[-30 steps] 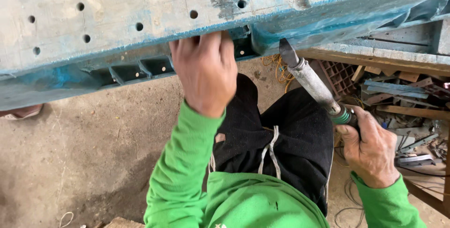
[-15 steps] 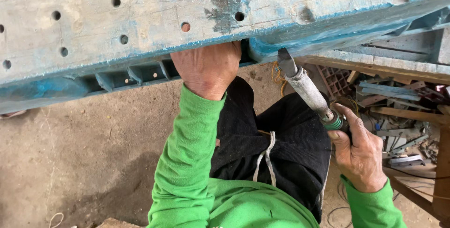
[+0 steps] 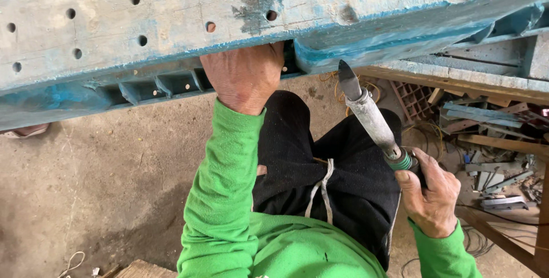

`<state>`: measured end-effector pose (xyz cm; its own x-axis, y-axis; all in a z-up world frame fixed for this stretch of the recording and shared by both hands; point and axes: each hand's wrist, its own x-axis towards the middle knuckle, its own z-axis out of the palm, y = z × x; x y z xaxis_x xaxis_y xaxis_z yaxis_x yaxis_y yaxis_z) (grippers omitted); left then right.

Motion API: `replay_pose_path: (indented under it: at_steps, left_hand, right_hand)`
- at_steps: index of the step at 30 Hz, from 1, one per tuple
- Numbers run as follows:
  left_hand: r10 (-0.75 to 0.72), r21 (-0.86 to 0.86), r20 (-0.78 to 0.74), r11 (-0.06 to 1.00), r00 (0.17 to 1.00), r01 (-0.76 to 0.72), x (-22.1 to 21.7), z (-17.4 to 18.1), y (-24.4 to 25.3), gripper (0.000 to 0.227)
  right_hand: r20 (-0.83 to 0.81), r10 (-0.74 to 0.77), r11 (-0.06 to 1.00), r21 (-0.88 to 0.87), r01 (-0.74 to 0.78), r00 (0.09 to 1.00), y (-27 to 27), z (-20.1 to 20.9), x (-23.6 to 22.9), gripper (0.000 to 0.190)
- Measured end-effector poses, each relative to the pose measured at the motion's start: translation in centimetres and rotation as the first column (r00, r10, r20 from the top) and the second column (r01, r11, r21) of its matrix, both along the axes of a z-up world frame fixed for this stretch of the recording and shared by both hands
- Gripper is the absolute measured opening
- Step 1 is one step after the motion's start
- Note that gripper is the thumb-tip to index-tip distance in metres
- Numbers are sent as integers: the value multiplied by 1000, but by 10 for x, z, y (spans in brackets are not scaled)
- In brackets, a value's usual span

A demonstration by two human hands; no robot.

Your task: The person uses a chisel to scrape the edge of a large blue metal structure, removing residue or paint. They repeatedly scrape along the edge and occasionally wipe the surface with their hand.

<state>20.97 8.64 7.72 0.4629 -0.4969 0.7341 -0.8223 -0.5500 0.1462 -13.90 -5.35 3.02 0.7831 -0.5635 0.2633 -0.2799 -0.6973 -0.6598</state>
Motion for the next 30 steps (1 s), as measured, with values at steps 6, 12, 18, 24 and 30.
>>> replay_pose_path:
  at_steps: [6, 12, 18, 24, 30]
  left_hand:
    - [6, -4, 12, 1000, 1000, -6, 1, 2, 0, 23]
    - [40, 74, -126, 997, 991, -31, 4, -11, 0, 24]
    - [29, -68, -133, 997, 991, -38, 3, -20, 7, 33]
    - [-133, -3, -292, 990, 947, 138, 10, -28, 17, 30]
    - [-222, -93, -253, 974, 942, 205, 13, -33, 22, 25]
  right_hand:
    - [-28, -24, 1000, -3, 24, 999, -2, 7, 9, 42]
    - [-118, -33, 995, 92, 44, 993, -5, 20, 15, 41]
    - [-191, -88, 992, 74, 104, 978, 16, 32, 21, 40]
    - [-167, -111, 982, 131, 134, 980, 35, -3, 11, 28]
    - [-18, -105, 914, 392, 104, 994, 35, -52, -5, 28]
